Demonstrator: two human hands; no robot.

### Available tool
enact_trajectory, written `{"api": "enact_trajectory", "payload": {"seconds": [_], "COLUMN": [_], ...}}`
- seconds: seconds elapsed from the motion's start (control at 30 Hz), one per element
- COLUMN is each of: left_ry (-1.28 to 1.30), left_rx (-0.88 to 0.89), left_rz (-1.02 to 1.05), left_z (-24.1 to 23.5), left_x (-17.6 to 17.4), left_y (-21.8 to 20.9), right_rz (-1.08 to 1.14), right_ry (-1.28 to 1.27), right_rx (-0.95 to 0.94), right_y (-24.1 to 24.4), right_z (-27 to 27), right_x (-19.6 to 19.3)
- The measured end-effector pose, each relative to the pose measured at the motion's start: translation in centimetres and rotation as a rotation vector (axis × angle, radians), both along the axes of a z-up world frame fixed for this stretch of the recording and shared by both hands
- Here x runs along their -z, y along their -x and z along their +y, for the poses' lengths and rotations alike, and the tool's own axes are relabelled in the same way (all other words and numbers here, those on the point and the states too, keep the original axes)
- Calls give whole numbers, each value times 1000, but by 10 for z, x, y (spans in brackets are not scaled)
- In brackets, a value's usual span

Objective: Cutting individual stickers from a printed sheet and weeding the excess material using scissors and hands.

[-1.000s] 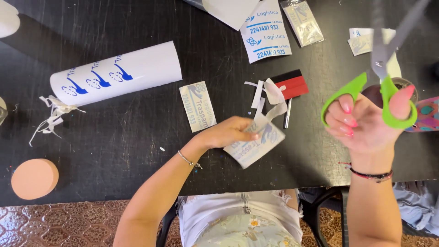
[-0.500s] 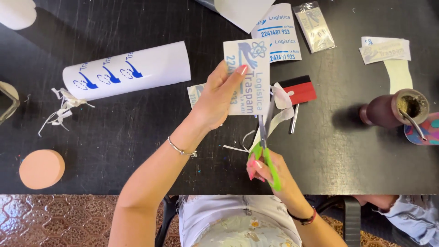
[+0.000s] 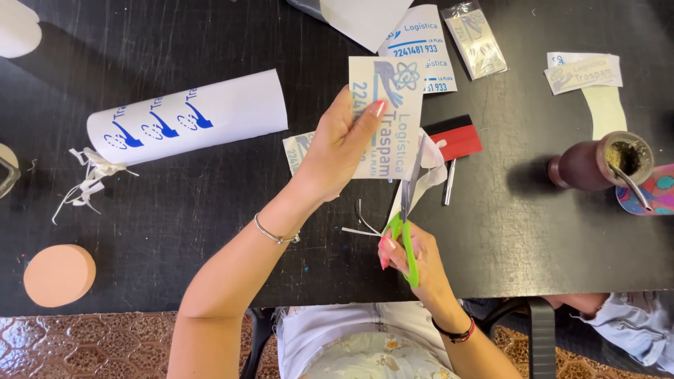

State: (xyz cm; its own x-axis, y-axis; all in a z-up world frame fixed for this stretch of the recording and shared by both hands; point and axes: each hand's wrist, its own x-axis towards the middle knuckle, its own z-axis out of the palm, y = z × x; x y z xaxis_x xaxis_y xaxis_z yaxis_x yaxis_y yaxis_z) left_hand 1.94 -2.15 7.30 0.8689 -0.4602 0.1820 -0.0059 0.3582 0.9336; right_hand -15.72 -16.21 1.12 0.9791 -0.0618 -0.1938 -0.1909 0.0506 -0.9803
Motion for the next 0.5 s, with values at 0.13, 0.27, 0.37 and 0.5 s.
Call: {"api": "enact_trajectory", "payload": {"seconds": [0.13,0.27,0.37,0.5], "left_ry": [-19,-32,-19,-7], "left_rx": [-18,-24,-14,0], "left_rz": [-24,-40,-34,-15], "left_z": [5,3,2,0], "left_x": [-9,1,5,25], "left_y": [1,1,1,-1], "right_rz": [-6,19,32,17], "right_ry": [94,179,137,10], "right_rx": [-58,-33,-1,-5], "right_y": [-1,-2,0,1], "right_z": [1,6,5,-1], "right_x": [-5,-12,-9,-2]}}
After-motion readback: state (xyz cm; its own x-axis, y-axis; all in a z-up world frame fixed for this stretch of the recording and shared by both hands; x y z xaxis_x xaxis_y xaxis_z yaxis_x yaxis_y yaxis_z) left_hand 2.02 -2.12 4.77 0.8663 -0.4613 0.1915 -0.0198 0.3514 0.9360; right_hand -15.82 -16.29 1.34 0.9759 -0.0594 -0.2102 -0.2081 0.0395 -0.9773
